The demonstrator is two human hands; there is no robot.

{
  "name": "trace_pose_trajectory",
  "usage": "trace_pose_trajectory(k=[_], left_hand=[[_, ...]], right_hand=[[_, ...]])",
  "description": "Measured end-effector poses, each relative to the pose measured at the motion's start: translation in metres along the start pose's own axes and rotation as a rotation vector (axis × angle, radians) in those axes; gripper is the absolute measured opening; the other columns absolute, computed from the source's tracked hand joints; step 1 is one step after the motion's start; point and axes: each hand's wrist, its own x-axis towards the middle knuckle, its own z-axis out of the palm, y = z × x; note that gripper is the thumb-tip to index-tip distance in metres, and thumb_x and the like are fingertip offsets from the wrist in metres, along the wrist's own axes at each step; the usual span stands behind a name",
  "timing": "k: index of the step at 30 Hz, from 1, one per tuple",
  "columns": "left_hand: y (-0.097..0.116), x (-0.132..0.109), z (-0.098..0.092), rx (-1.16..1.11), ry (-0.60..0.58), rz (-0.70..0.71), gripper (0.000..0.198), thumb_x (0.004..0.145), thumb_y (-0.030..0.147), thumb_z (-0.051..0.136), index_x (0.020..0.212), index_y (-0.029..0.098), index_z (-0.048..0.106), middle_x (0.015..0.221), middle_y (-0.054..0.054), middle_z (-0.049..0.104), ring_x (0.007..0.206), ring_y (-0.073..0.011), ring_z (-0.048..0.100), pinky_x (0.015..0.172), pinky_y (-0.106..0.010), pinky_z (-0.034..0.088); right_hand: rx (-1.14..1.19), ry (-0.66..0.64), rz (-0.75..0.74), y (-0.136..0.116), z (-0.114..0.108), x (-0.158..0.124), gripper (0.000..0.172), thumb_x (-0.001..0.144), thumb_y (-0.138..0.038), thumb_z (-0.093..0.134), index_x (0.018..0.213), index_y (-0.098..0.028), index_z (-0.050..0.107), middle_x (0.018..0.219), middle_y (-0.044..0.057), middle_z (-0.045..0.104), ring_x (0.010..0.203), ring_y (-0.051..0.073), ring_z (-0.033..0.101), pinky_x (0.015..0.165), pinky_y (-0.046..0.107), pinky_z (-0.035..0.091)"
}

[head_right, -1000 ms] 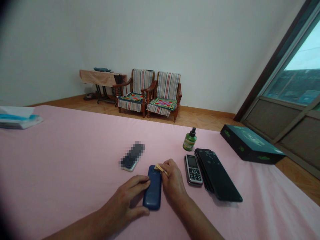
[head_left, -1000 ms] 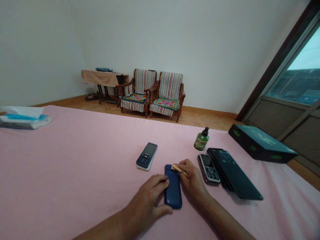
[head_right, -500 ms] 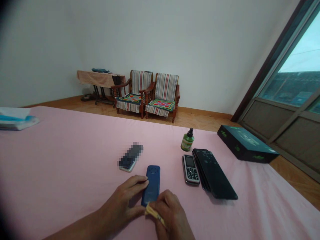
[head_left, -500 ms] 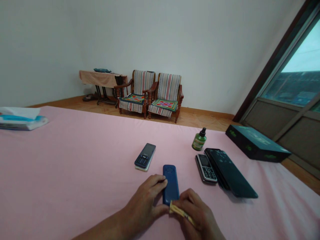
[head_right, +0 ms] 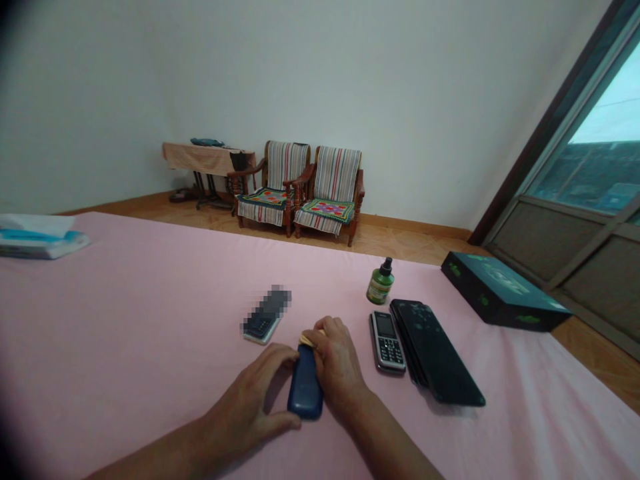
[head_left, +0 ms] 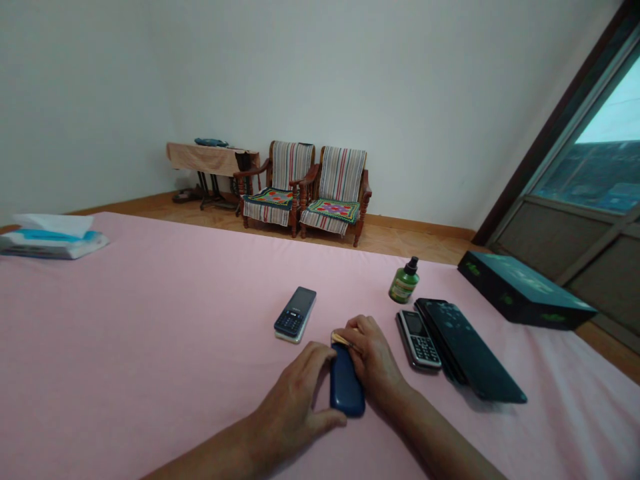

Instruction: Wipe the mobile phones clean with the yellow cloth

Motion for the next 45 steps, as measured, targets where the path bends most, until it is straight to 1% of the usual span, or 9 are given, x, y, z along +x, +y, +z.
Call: trace_pose_trajectory(k=[4,9,13,18,24,28,35,40,45], left_hand=[[0.002,-0.001,0.001,-0.04,0.035,0.017,0.084,0.063,0.006,0.083,0.132,0.026,0.04,0.126,-0.006,0.054,0.118,-0.0246,0.051,0.105,-0.039,0.041],[-0.008,-0.003,0.004,0.04,-0.003,-0.015,0.085,0.064,0.014,0.084,0.138,0.026,0.043,0.14,-0.01,0.047,0.129,-0.0293,0.043,0.111,-0.047,0.035],[-0.015,-0.002,0.004,0.09,-0.085,-0.026,0.076,0.062,0.025,0.088,0.131,0.024,0.056,0.14,-0.012,0.05,0.128,-0.0318,0.047,0.109,-0.049,0.038],[-0.014,-0.001,0.002,0.132,-0.123,0.004,0.086,0.057,0.033,0.092,0.133,0.018,0.055,0.141,-0.018,0.05,0.129,-0.0332,0.047,0.108,-0.047,0.04],[-0.01,-0.001,0.001,0.175,-0.113,0.022,0.079,0.065,0.037,0.087,0.134,0.016,0.054,0.142,-0.02,0.048,0.129,-0.0347,0.048,0.107,-0.049,0.042],[-0.009,-0.001,0.0,0.189,-0.119,-0.01,0.08,0.061,0.032,0.09,0.132,0.015,0.056,0.142,-0.02,0.049,0.129,-0.0346,0.047,0.107,-0.048,0.041],[-0.012,-0.003,0.004,0.172,-0.061,0.037,0.076,0.064,0.026,0.086,0.133,0.018,0.055,0.14,-0.017,0.05,0.126,-0.0344,0.05,0.105,-0.049,0.043],[-0.006,0.002,0.003,0.088,0.025,0.037,0.025,0.082,0.012,0.063,0.106,0.017,0.069,0.113,-0.011,0.065,0.104,-0.023,0.064,0.092,-0.033,0.053],[-0.002,0.003,0.001,0.04,0.049,0.04,0.029,0.076,0.01,0.07,0.104,0.017,0.067,0.11,-0.009,0.064,0.102,-0.0229,0.062,0.092,-0.032,0.05]], right_hand=[[0.003,-0.09,-0.025,-0.021,-0.01,-0.015,0.031,0.086,-0.004,0.051,0.102,-0.023,0.07,0.097,0.006,0.058,0.091,0.022,0.048,0.079,0.036,0.041],[0.029,-0.166,-0.007,-0.041,-0.017,-0.035,0.032,0.085,-0.001,0.049,0.099,-0.024,0.068,0.101,0.006,0.058,0.093,0.023,0.048,0.078,0.036,0.041],[0.017,-0.182,-0.035,-0.043,-0.017,-0.047,0.029,0.084,-0.003,0.049,0.097,-0.023,0.065,0.102,0.007,0.058,0.093,0.024,0.048,0.078,0.038,0.042],[-0.004,-0.231,-0.089,-0.045,-0.019,-0.055,0.024,0.083,-0.004,0.051,0.095,-0.021,0.065,0.099,0.009,0.058,0.091,0.025,0.05,0.074,0.037,0.044],[-0.011,-0.274,-0.164,-0.036,-0.03,-0.07,0.029,0.085,-0.003,0.051,0.105,-0.02,0.064,0.095,0.009,0.059,0.087,0.022,0.054,0.069,0.032,0.048],[0.034,-0.256,-0.058,-0.021,-0.044,-0.079,0.026,0.086,-0.003,0.048,0.097,-0.02,0.065,0.091,0.008,0.057,0.084,0.02,0.057,0.07,0.03,0.049],[0.137,0.036,0.272,-0.007,-0.04,-0.048,0.018,0.086,-0.015,0.051,0.088,-0.019,0.068,0.082,0.006,0.062,0.077,0.021,0.06,0.069,0.031,0.046],[0.209,0.004,0.397,-0.016,-0.023,-0.035,0.02,0.087,-0.02,0.045,0.074,-0.019,0.059,0.069,0.003,0.061,0.065,0.019,0.056,0.058,0.027,0.04],[0.336,0.005,0.48,-0.018,-0.017,-0.04,0.02,0.087,-0.025,0.043,0.07,-0.02,0.053,0.063,0.001,0.056,0.057,0.017,0.051,0.052,0.025,0.034]])
